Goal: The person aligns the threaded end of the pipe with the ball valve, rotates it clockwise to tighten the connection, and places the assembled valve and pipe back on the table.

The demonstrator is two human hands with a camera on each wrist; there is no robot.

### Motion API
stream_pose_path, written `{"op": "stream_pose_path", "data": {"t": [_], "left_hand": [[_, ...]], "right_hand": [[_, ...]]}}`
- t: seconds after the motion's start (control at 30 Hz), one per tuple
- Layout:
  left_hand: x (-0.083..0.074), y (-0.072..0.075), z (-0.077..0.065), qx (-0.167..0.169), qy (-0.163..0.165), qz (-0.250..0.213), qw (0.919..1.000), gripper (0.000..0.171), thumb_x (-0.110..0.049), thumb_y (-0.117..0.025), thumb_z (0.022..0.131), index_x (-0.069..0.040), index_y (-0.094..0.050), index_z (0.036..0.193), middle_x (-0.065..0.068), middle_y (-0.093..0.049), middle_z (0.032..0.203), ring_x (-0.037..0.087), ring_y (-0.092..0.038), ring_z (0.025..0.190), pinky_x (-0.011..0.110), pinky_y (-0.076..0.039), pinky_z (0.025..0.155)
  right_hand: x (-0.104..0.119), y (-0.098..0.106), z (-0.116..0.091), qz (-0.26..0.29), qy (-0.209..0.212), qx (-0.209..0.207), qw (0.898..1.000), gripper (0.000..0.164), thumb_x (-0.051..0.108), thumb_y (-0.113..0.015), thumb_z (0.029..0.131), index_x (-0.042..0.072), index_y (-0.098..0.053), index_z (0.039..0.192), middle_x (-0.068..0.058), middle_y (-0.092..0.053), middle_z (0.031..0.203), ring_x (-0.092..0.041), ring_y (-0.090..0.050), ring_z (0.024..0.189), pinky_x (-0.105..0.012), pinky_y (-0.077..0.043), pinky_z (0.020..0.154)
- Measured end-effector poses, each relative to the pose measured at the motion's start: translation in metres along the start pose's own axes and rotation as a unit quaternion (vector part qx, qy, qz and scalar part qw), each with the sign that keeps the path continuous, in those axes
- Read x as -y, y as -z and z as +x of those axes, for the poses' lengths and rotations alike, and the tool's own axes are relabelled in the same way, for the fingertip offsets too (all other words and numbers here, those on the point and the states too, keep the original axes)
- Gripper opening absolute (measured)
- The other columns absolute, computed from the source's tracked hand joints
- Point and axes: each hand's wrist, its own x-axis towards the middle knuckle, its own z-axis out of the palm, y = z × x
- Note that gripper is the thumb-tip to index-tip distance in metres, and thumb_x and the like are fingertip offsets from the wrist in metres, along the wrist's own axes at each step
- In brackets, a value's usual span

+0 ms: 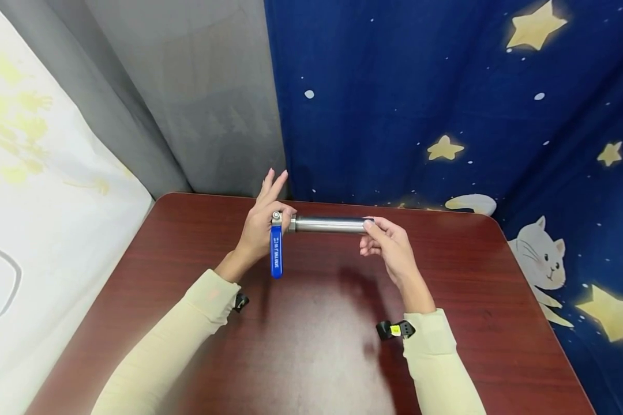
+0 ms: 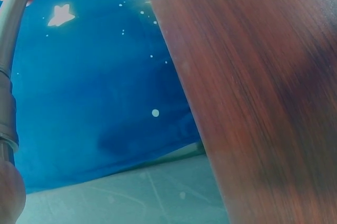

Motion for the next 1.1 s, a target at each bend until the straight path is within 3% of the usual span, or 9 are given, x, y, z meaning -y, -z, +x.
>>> {"op": "stream_pose_path", "data": {"t": [0.27, 0.4, 0.53, 0.73, 1.1], "left_hand": [[-0.0015, 0.0002, -0.0009, -0.003, 0.004, 0.001, 1.0, 0.018, -0.013, -0.05, 0.085, -0.002, -0.063, 0.079, 0.021, -0.036, 0.138, 0.038, -0.017, 0.132, 0.051, -0.013, 0.103], [-0.0019, 0.0002, -0.0022, -0.004, 0.005, 0.002, 1.0, 0.018, -0.013, -0.051, 0.085, -0.002, -0.063, 0.079, 0.021, -0.036, 0.138, 0.038, -0.017, 0.132, 0.051, -0.013, 0.103], [-0.0009, 0.0, -0.0031, -0.005, 0.005, 0.004, 1.0, 0.017, -0.012, -0.051, 0.085, -0.002, -0.063, 0.079, 0.02, -0.036, 0.138, 0.037, -0.017, 0.132, 0.051, -0.013, 0.103], [-0.0013, 0.0008, -0.0028, -0.004, 0.005, 0.004, 1.0, 0.016, -0.012, -0.051, 0.084, -0.002, -0.063, 0.078, 0.021, -0.036, 0.138, 0.038, -0.017, 0.132, 0.051, -0.013, 0.103], [-0.0006, 0.0012, -0.0029, 0.006, 0.014, -0.002, 0.9999, 0.015, -0.012, -0.051, 0.084, -0.004, -0.062, 0.078, 0.016, -0.033, 0.141, 0.037, -0.016, 0.132, 0.052, -0.012, 0.103]], "right_hand": [[0.0006, -0.0012, -0.0008, -0.018, -0.017, -0.023, 0.999, 0.021, 0.021, -0.056, 0.091, 0.001, -0.057, 0.092, -0.01, -0.058, 0.06, -0.018, -0.057, 0.052, -0.03, -0.051, 0.054], [0.0012, -0.0019, -0.0015, 0.0, -0.024, -0.013, 1.0, 0.032, 0.018, -0.058, 0.089, -0.004, -0.053, 0.111, -0.013, -0.06, 0.068, -0.02, -0.059, 0.057, -0.032, -0.052, 0.057], [0.0022, -0.0022, -0.002, 0.026, -0.015, 0.023, 0.999, 0.042, 0.008, -0.056, 0.089, -0.005, -0.043, 0.126, -0.015, -0.06, 0.075, -0.022, -0.06, 0.061, -0.034, -0.052, 0.058], [0.0041, -0.0031, -0.003, 0.043, -0.008, 0.048, 0.998, 0.038, 0.003, -0.054, 0.088, -0.005, -0.044, 0.124, -0.015, -0.061, 0.077, -0.023, -0.06, 0.063, -0.035, -0.052, 0.059], [0.0052, -0.0008, -0.0035, 0.025, -0.031, 0.032, 0.999, 0.023, 0.009, -0.054, 0.09, -0.002, -0.053, 0.111, -0.011, -0.057, 0.07, -0.018, -0.057, 0.059, -0.031, -0.051, 0.058]]}}
